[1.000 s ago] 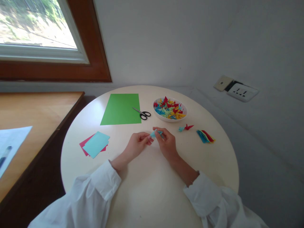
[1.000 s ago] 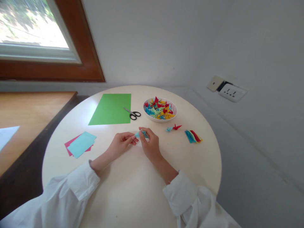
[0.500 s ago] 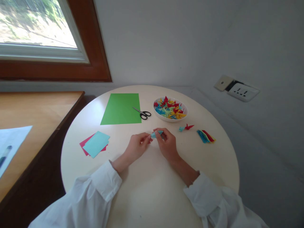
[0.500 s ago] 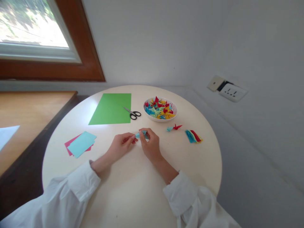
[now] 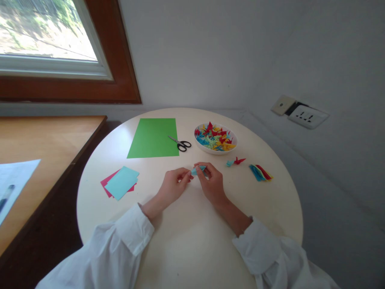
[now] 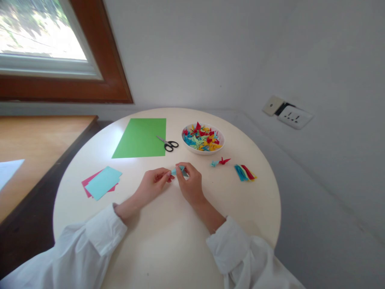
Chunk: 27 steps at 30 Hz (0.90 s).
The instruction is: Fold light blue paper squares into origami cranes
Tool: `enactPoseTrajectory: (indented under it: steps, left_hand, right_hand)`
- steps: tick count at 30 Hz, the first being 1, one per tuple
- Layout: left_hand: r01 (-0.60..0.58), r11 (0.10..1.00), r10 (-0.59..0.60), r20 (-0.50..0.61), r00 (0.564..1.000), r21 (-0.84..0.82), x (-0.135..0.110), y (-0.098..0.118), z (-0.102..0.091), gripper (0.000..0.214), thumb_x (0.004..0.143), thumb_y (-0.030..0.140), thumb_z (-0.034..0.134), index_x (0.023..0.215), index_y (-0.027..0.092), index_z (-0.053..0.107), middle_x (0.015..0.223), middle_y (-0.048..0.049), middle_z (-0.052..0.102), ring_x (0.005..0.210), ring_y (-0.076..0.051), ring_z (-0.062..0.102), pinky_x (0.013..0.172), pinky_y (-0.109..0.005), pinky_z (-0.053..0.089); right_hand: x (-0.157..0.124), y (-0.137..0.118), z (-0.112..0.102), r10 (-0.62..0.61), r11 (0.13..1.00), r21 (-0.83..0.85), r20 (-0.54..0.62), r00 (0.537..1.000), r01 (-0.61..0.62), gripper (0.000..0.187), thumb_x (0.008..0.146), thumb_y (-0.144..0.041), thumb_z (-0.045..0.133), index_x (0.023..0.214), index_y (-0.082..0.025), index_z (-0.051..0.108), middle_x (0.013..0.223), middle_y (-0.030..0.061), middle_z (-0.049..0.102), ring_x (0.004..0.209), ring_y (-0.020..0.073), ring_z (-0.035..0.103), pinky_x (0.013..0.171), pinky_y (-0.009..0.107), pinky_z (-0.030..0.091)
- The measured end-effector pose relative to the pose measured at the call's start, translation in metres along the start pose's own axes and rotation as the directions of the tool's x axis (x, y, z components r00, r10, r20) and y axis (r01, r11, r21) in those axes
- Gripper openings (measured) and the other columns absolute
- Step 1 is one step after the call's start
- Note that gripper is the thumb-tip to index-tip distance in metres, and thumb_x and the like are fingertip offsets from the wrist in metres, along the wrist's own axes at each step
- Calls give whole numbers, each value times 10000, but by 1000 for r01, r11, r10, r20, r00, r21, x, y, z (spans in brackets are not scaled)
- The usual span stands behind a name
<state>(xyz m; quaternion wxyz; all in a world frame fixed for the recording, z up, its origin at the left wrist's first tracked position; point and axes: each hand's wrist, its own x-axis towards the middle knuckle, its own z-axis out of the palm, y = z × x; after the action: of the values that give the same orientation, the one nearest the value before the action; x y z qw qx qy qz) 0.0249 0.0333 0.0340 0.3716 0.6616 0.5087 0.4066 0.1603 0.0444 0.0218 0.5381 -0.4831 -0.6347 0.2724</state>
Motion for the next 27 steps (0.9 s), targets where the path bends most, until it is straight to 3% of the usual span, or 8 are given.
enactPoseTrajectory:
  steps: [27]
  left_hand:
    - [-9,1000,8,44,999,22,-1,4,0,224,751,207,450,785,124,655,704,-50,677,629,-132,593,588,-215,452]
  right_hand:
    - [-1,-1,0,-11,1000,-18,1,1000,11,122,772,-278,521,783,-177,588,777,45,634,725,163,597,680,290,495]
